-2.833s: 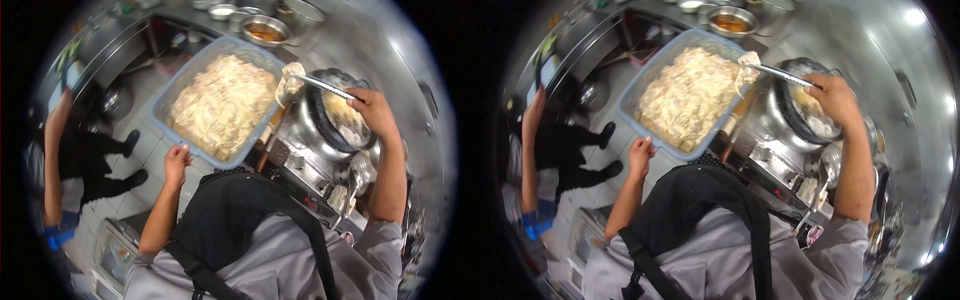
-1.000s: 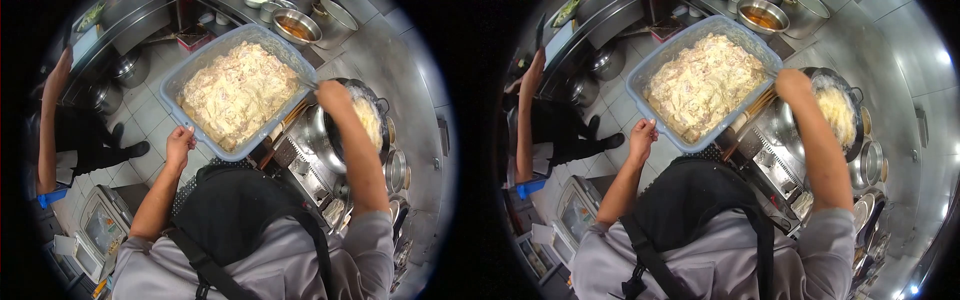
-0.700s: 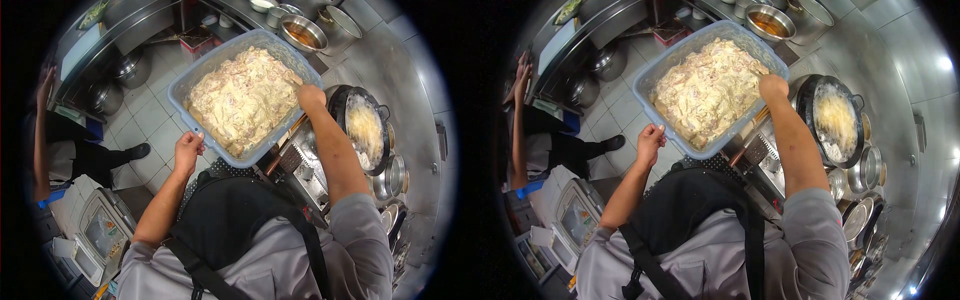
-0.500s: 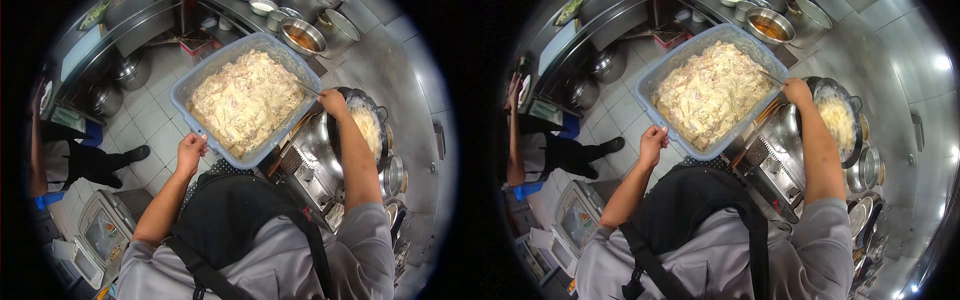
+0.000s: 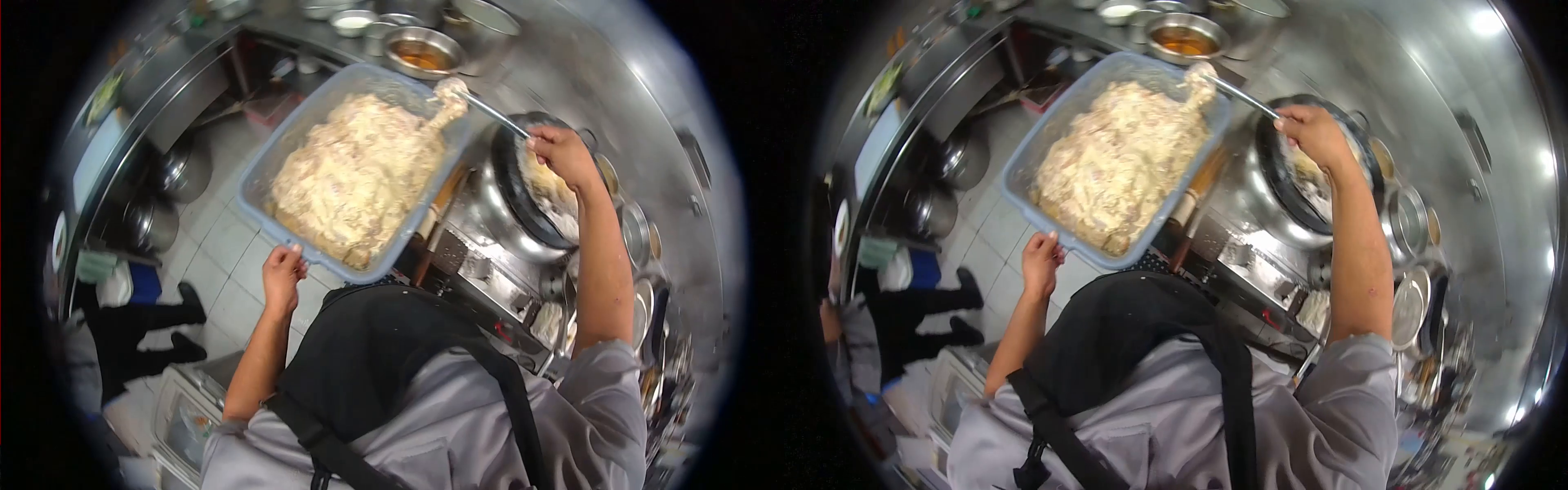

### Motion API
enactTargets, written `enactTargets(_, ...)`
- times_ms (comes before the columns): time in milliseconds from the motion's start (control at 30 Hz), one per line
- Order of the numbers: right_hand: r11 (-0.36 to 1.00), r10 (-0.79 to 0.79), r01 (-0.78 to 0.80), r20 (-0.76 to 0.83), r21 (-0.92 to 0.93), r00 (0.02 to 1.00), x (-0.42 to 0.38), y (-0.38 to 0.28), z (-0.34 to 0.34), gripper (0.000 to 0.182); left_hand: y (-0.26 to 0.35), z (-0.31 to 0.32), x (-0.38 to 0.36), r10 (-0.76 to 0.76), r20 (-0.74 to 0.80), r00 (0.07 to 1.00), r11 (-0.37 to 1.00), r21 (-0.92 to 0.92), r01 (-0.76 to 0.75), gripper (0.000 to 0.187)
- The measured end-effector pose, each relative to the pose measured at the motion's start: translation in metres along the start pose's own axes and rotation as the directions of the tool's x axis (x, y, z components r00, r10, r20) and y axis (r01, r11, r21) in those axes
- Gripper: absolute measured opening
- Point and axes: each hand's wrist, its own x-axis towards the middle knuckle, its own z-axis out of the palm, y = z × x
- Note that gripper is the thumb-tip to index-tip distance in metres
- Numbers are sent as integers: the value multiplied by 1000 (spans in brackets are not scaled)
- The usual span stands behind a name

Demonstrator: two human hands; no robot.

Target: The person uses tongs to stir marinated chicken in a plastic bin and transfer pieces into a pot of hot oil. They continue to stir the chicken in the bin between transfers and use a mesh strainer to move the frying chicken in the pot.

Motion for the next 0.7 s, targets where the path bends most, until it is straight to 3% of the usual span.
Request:
enactTargets(267,987,117,-144,-285,-75,951,-115,36,-132,27,-6,-1,4,35,-18,999,997,-63,-36,26)
enactTargets(367,861,238,-373,-373,-347,897,-142,79,-161,28,-6,-1,5,29,-24,999,996,-83,-31,26)
enactTargets(400,858,247,-383,-378,-343,892,-149,96,-162,28,-6,-1,4,24,-30,999,996,-85,-26,26)
enactTargets(467,723,159,-399,-426,-564,891,-159,129,-159,28,-5,-1,3,25,-10,1000,997,-75,-26,26)
enactTargets(600,609,279,-547,-490,-575,826,-161,206,-149,29,-6,0,4,22,-17,1000,996,-81,-23,27)
enactTargets(667,596,267,-547,-497,-588,825,-163,240,-150,31,-4,3,2,34,-36,999,997,-68,-36,27)
enactTargets(700,559,333,-556,-448,-615,830,-163,249,-152,31,-2,4,1,33,-38,999,997,-64,-35,27)
